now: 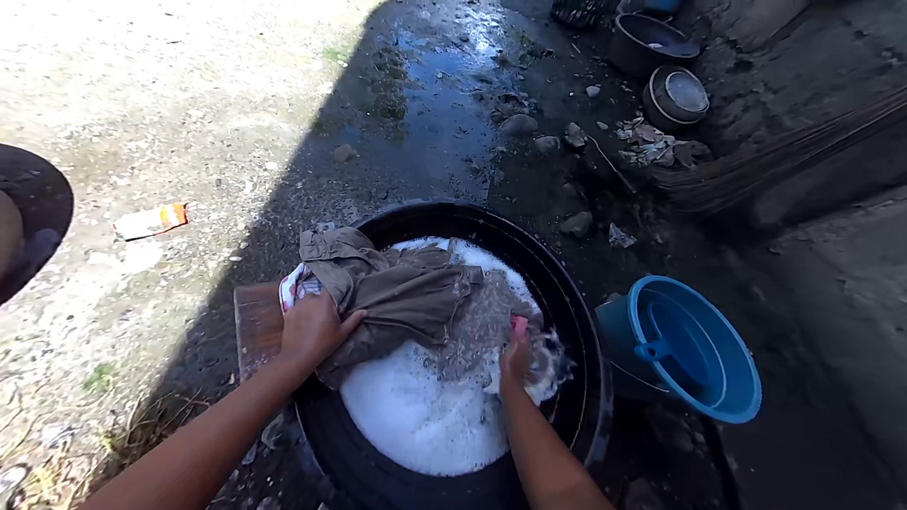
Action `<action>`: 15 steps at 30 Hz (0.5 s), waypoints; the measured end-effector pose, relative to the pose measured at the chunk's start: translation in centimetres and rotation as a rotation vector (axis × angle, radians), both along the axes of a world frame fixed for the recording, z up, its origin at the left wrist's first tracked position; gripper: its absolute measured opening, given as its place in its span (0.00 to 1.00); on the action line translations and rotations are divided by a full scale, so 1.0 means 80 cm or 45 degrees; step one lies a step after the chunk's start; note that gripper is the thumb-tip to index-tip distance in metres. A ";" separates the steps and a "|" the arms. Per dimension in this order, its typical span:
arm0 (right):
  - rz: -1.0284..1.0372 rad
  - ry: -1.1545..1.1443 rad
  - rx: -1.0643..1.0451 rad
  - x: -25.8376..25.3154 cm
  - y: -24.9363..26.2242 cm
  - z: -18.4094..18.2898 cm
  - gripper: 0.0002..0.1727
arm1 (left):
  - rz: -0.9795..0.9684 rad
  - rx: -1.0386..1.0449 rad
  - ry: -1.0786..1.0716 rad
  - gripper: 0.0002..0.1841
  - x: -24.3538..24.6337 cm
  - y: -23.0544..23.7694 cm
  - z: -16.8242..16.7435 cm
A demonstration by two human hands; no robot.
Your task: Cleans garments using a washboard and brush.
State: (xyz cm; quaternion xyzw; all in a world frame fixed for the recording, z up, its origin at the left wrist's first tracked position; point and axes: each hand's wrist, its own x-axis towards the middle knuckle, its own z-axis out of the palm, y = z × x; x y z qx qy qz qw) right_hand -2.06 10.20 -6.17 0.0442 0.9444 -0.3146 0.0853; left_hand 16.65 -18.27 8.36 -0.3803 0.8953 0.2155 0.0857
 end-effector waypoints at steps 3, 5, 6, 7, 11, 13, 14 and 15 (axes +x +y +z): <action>0.327 0.104 -0.014 0.028 -0.079 0.033 0.25 | -0.092 -0.053 -0.226 0.33 -0.012 0.003 0.005; 0.530 0.427 -0.334 0.058 -0.144 0.055 0.20 | -0.082 -0.056 -0.254 0.29 -0.014 0.003 0.005; 0.694 0.531 -0.481 0.080 -0.170 0.066 0.19 | -0.079 -0.053 -0.270 0.28 -0.013 0.002 0.005; 0.880 0.508 -0.551 0.100 -0.187 0.080 0.19 | -0.079 -0.043 -0.280 0.27 -0.013 0.002 0.006; 0.980 -0.070 -0.163 0.048 -0.179 0.102 0.20 | -0.084 -0.004 -0.323 0.25 -0.017 0.001 0.011; 0.751 -0.095 0.048 -0.027 -0.149 0.071 0.24 | -0.079 -0.005 -0.318 0.25 -0.020 0.002 0.009; 0.659 -0.105 0.111 -0.050 -0.138 0.060 0.24 | -0.077 -0.006 -0.316 0.25 -0.021 0.002 0.007; 0.612 -0.136 0.153 -0.058 -0.139 0.060 0.25 | -0.071 -0.008 -0.314 0.24 -0.022 0.001 0.007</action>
